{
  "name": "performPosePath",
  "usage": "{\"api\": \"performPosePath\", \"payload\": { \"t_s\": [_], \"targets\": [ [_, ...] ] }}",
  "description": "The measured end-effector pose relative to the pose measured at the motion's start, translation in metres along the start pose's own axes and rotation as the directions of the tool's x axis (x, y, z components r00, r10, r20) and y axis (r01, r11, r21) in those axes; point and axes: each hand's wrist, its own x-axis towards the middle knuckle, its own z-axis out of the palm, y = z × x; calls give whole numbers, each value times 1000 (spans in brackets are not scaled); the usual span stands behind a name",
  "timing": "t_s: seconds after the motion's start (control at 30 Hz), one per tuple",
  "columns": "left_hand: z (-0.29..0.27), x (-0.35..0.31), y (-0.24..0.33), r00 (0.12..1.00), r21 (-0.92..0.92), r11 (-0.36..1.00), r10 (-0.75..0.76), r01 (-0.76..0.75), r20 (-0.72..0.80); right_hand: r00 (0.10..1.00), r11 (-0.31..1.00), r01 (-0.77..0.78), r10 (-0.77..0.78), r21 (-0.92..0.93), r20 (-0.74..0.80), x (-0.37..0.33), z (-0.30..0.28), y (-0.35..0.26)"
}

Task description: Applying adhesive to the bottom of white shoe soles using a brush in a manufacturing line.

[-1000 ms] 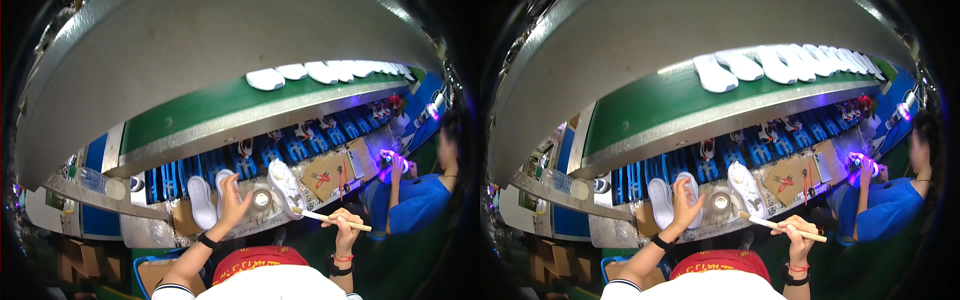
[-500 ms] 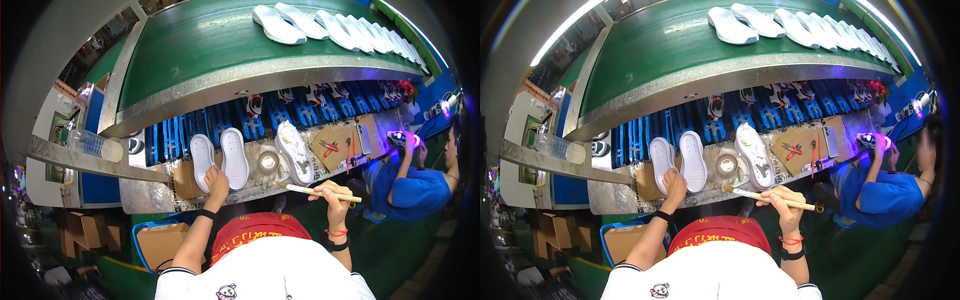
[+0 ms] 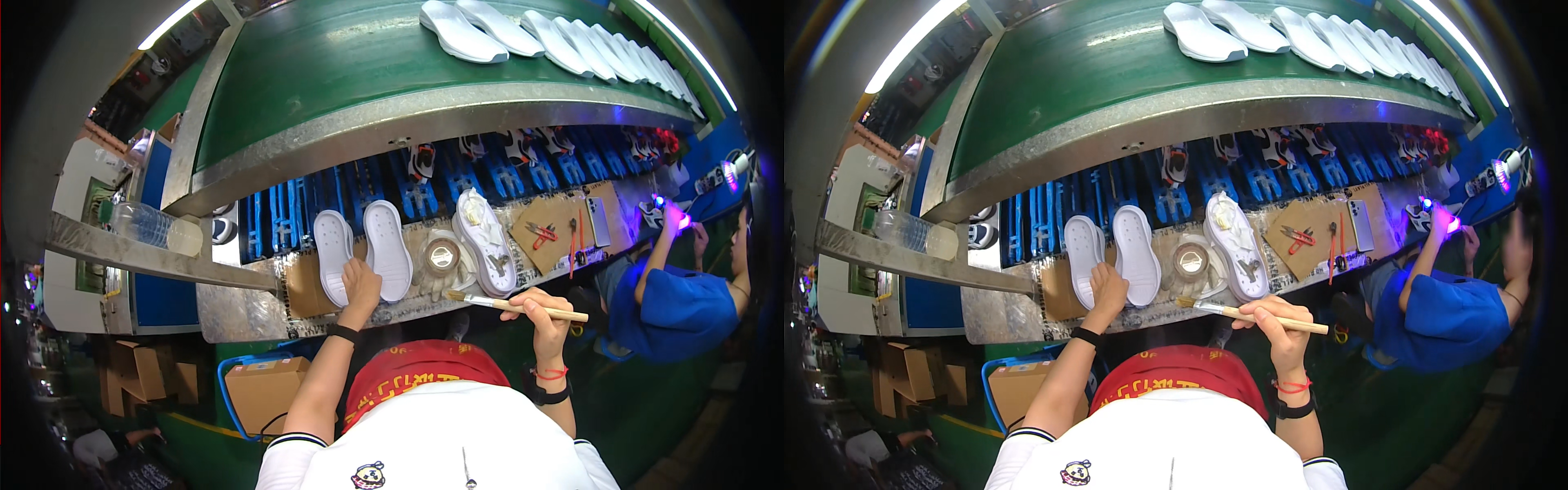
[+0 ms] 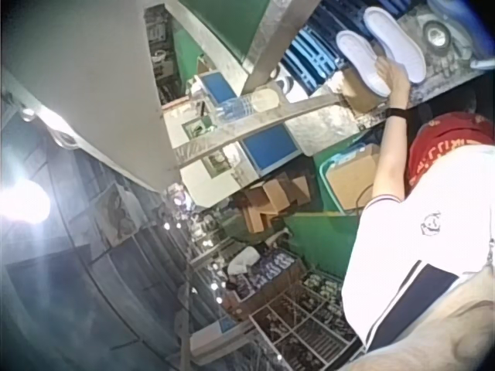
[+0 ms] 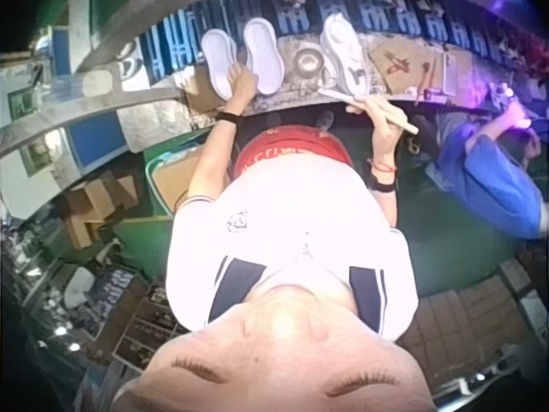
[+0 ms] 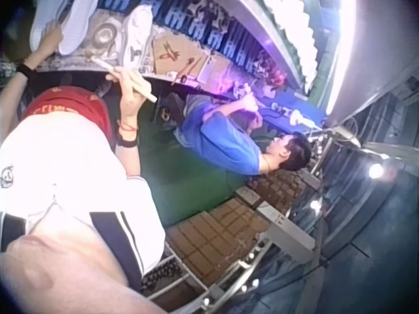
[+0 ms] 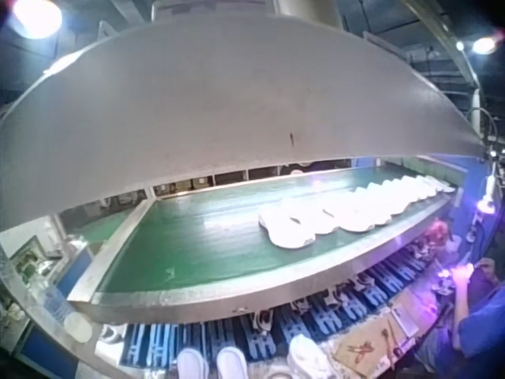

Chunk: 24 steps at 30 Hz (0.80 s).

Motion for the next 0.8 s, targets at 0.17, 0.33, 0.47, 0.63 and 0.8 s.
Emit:
{"api": "performPosePath", "payload": {
  "t_s": [0.17,0.33,0.47,0.63,0.8],
  "targets": [
    [6,0,-3,1000,52,998,-22,21,21,1000,999,-24,24,26,-7,0,4,2],
    [-23,6,1,965,-191,963,-151,192,213,1000,1000,-23,23,17,3,-2,3,3],
    [-86,-6,11,936,-398,868,-181,297,303,1000,999,-22,23,24,-17,-4,0,2],
    [-124,-45,8,969,-972,50,81,228,232,1000,999,-15,15,31,18,-2,5,-3],
    [-182,-54,53,950,-948,-58,41,313,311,982,998,60,-61,11,181,1,24,-13]
  ]
}}
